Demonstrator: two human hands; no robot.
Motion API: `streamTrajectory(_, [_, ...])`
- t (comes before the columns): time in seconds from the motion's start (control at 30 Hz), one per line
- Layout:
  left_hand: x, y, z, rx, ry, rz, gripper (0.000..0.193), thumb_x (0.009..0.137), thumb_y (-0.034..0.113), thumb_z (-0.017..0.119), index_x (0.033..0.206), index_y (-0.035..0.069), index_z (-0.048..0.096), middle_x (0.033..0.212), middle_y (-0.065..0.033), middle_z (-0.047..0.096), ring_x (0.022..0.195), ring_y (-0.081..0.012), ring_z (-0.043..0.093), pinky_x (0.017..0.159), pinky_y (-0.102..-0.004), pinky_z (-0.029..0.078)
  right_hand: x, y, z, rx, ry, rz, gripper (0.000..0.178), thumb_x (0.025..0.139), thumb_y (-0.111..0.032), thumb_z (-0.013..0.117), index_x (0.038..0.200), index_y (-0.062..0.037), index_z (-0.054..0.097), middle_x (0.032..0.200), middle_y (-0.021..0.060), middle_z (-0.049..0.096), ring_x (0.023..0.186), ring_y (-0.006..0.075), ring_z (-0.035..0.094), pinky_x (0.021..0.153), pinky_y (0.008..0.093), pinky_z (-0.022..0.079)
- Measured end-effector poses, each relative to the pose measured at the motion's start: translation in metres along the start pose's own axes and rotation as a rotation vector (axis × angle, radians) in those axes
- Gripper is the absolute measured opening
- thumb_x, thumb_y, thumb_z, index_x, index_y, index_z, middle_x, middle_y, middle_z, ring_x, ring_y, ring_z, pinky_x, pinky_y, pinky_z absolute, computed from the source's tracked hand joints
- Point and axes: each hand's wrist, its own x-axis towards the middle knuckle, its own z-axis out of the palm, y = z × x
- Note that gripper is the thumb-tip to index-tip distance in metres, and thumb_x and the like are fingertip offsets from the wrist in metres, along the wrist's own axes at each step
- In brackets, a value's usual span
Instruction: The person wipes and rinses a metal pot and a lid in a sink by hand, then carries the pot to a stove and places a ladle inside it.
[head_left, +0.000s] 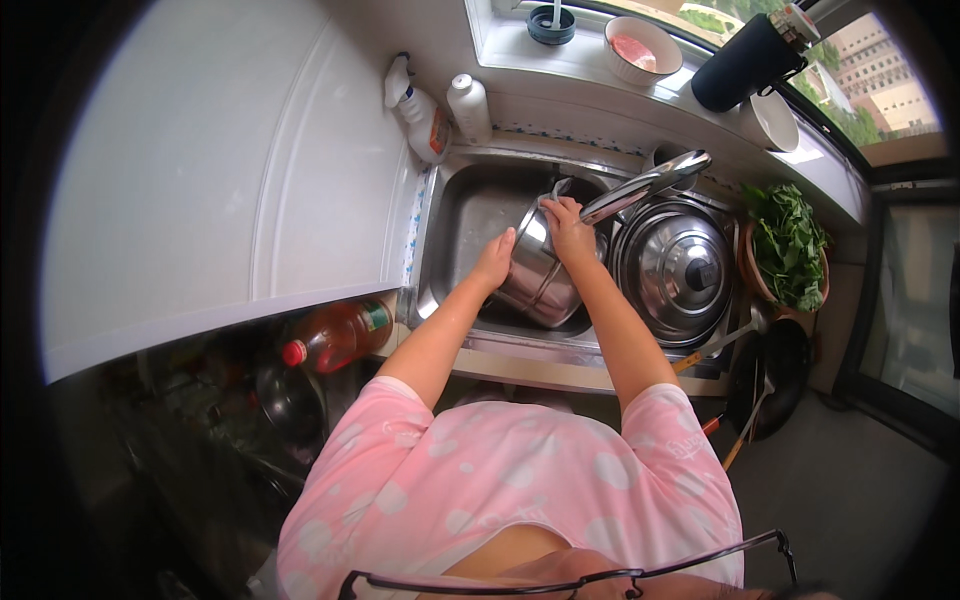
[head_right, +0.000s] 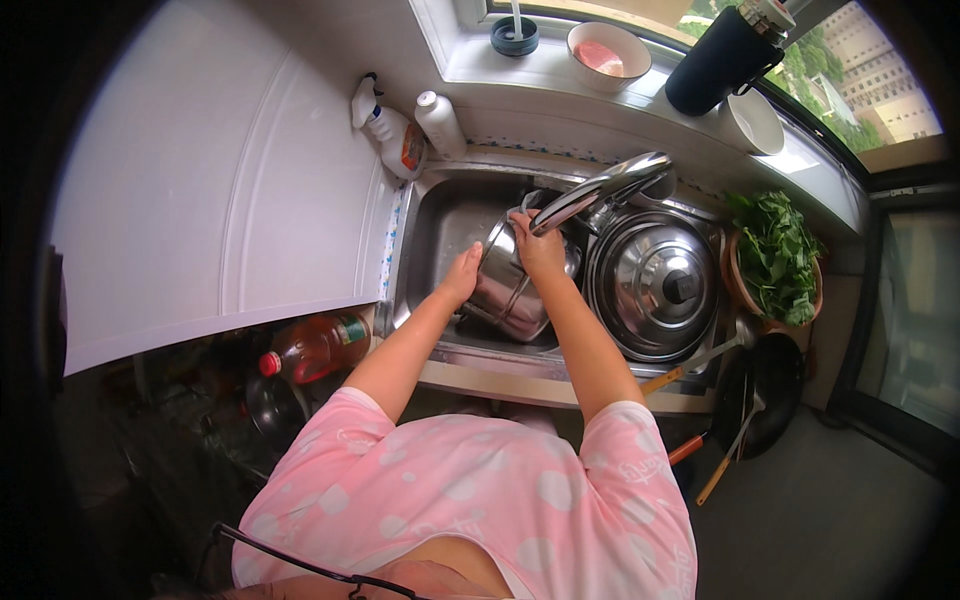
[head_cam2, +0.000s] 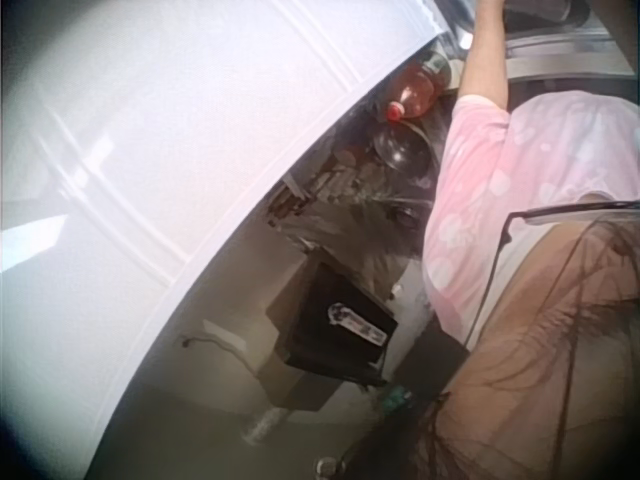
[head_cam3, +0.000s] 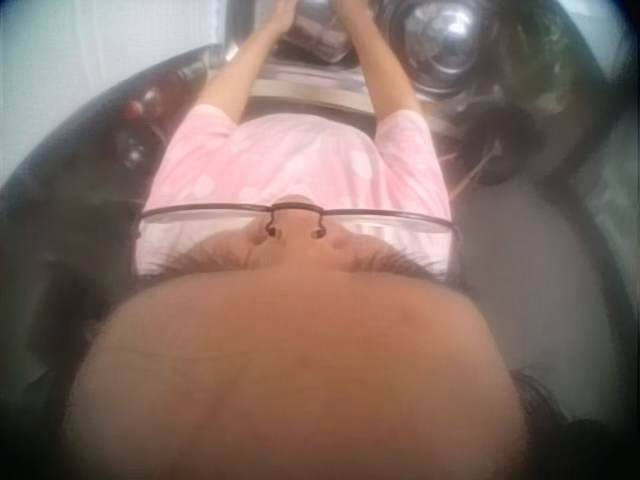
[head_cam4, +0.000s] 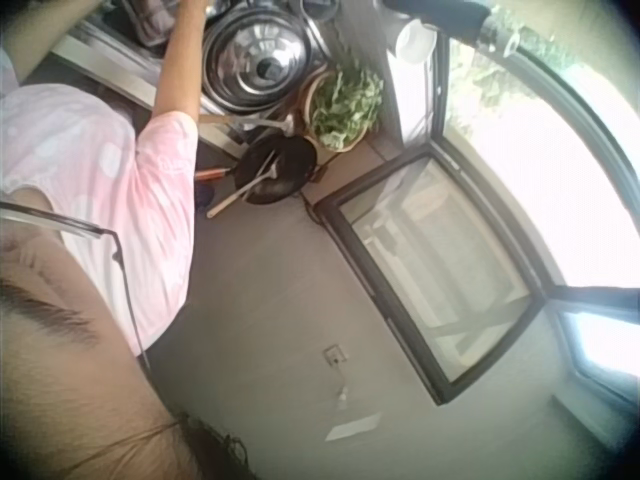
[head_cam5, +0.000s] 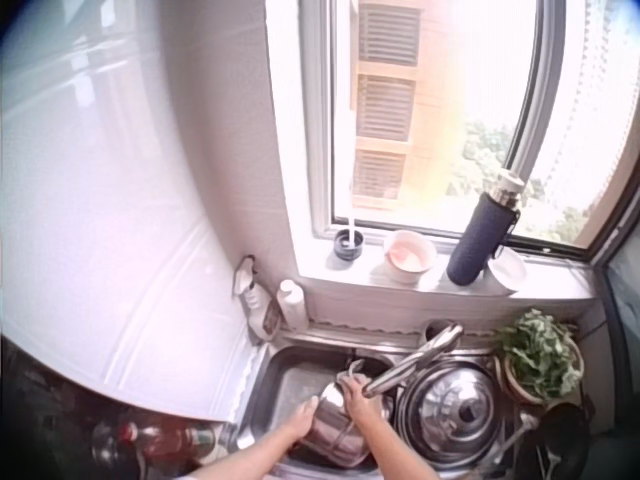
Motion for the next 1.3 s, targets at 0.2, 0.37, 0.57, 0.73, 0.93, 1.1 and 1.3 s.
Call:
streamTrajectory(0.2, [-0.001, 0.008, 0.003, -0.005, -0.003, 0.052, 0.049, 0.095, 0.041, 0.032, 0.099, -0.002, 0.057, 0.072, -0.0025, 0.053, 0.061, -0.0092, 0.044, 0.058, -0.0256, 0.039, 0.005, -0.001, 0.002, -0.024, -0.024, 0.03, 0.018, 0.081, -0.014, 0.059, 0.098, -0.0152, 0.063, 0.098, 0.0068, 0.055, 0.087, 0.0304, 0.055, 0.07, 0.0391, 0.048])
streamTrajectory(0.37, [0.003, -0.005, 0.0, 0.013, 0.014, 0.072, 0.051, 0.095, 0.04, 0.031, 0.103, -0.003, 0.056, 0.084, -0.0074, 0.058, 0.077, -0.0131, 0.05, 0.072, -0.028, 0.042, -0.004, -0.031, -0.014, -0.046, -0.183, -0.068, 0.019, 0.076, -0.008, 0.058, 0.095, -0.0124, 0.062, 0.089, 0.0082, 0.053, 0.079, 0.0286, 0.053, 0.067, 0.0385, 0.046])
streamTrajectory(0.57, [0.004, -0.008, -0.003, -0.003, -0.035, 0.077, 0.052, 0.096, 0.04, 0.03, 0.105, -0.005, 0.056, 0.095, -0.0118, 0.061, 0.089, -0.0168, 0.052, 0.083, -0.0304, 0.04, -0.014, -0.035, -0.024, -0.069, -0.086, -0.387, 0.025, 0.072, -0.007, 0.058, 0.096, -0.0136, 0.061, 0.084, 0.008, 0.053, 0.076, 0.0284, 0.053, 0.064, 0.0384, 0.046])
streamTrajectory(0.73, [0.003, -0.002, 0.0, 0.023, -0.022, 0.055, 0.052, 0.096, 0.039, 0.03, 0.103, -0.006, 0.056, 0.093, -0.0114, 0.061, 0.088, -0.0166, 0.052, 0.082, -0.0294, 0.041, 0.003, -0.024, -0.016, -0.117, -0.07, -0.052, 0.023, 0.074, -0.007, 0.057, 0.096, -0.0133, 0.063, 0.084, 0.0096, 0.053, 0.076, 0.0298, 0.052, 0.064, 0.0402, 0.045])
streamTrajectory(0.93, [0.002, -0.01, -0.003, -0.266, -0.06, -0.128, 0.05, 0.094, 0.04, 0.034, 0.104, -0.003, 0.057, 0.097, -0.0101, 0.06, 0.09, -0.0155, 0.053, 0.083, -0.0282, 0.041, -0.043, -0.06, -0.032, -0.082, -0.14, -0.213, 0.026, 0.074, -0.012, 0.058, 0.099, -0.0198, 0.062, 0.089, 0.009, 0.053, 0.081, 0.0296, 0.055, 0.066, 0.0402, 0.044])
streamTrajectory(1.1, [0.004, -0.028, -0.005, -0.446, -0.052, -0.196, 0.048, 0.093, 0.039, 0.036, 0.111, 0.0, 0.056, 0.104, -0.0098, 0.059, 0.095, -0.0167, 0.054, 0.086, -0.0284, 0.041, -0.042, -0.064, -0.04, -0.111, -0.228, -0.288, 0.033, 0.072, -0.01, 0.058, 0.101, -0.024, 0.063, 0.09, 0.0086, 0.052, 0.087, 0.0266, 0.052, 0.073, 0.0389, 0.042])
streamTrajectory(1.3, [-0.008, -0.014, -0.013, -0.615, -0.241, -0.341, 0.053, 0.092, 0.043, 0.036, 0.117, 0.0, 0.053, 0.109, -0.0104, 0.059, 0.101, -0.0186, 0.055, 0.087, -0.0279, 0.04, -0.011, -0.032, -0.028, -0.198, -0.122, -0.171, 0.03, 0.075, -0.009, 0.055, 0.101, -0.0225, 0.061, 0.085, 0.0125, 0.053, 0.072, 0.0316, 0.056, 0.063, 0.0414, 0.044])
